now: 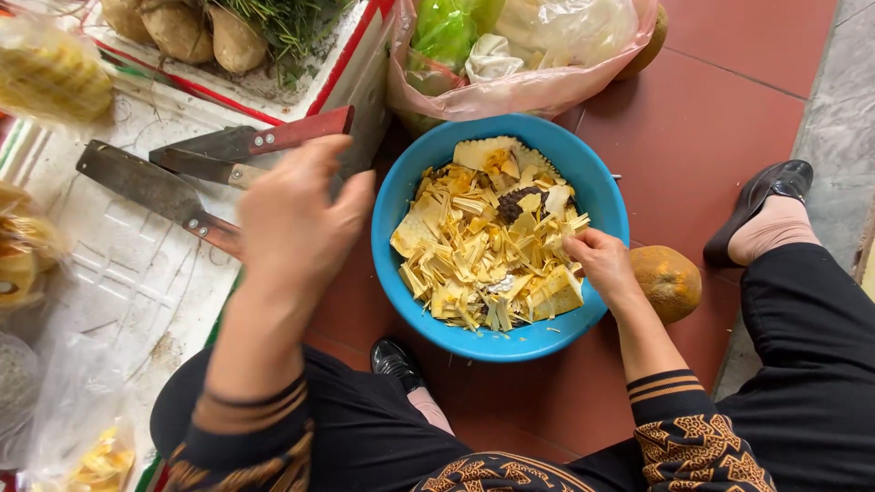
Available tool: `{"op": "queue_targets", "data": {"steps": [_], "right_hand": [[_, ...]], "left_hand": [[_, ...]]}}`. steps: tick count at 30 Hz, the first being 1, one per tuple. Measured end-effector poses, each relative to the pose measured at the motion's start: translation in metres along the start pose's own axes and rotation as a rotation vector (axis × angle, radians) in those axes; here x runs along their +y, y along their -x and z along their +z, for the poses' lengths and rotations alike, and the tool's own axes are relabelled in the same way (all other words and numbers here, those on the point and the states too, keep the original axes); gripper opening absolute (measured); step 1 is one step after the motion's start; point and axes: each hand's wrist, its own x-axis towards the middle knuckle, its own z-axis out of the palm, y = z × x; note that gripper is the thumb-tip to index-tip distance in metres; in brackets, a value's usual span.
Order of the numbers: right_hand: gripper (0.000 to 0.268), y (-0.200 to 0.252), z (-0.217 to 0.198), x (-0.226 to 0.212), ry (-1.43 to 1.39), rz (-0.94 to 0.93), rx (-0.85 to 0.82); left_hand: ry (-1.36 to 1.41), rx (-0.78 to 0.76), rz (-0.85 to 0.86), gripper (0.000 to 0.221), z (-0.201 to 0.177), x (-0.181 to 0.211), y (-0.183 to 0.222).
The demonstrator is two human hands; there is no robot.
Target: Shredding jackfruit segments into a blue bowl by hand
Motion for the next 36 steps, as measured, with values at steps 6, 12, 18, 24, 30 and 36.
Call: {"op": "queue_targets", "data": {"steps": [6,12,18,24,30,36], "right_hand": [[0.013,-0.028,-0.004,0.057,-0.044,-0.078,0.107],[0.015,-0.023,0.034,0.019,0.033,-0.109,0.039],[0.015,-0.021,0.041,0.0,0.483,-0.198,-0.06],[0.019,-0.022,0.029,0.02,0.695,-0.067,-0.18],[0.024,-0.015,0.056,0.018,0.904,-0.115,-0.333],[0.03,-0.006,0.055,0.024,1.005,-0.05,-0.364]], "left_hand": [[-0.122,-0.442,-0.146,0.045,0.097,-0.037,0.009],[-0.099,-0.507,-0.186,0.049,0.117,-0.045,0.0],[-0.048,-0.544,-0.178,0.049,0.105,-0.038,-0.007],[-0.028,-0.597,-0.194,0.051,0.113,-0.038,-0.009],[0.011,-0.578,-0.175,0.045,0.106,-0.025,-0.012],[0.003,-0.594,-0.167,0.045,0.106,-0.026,-0.011]]}}
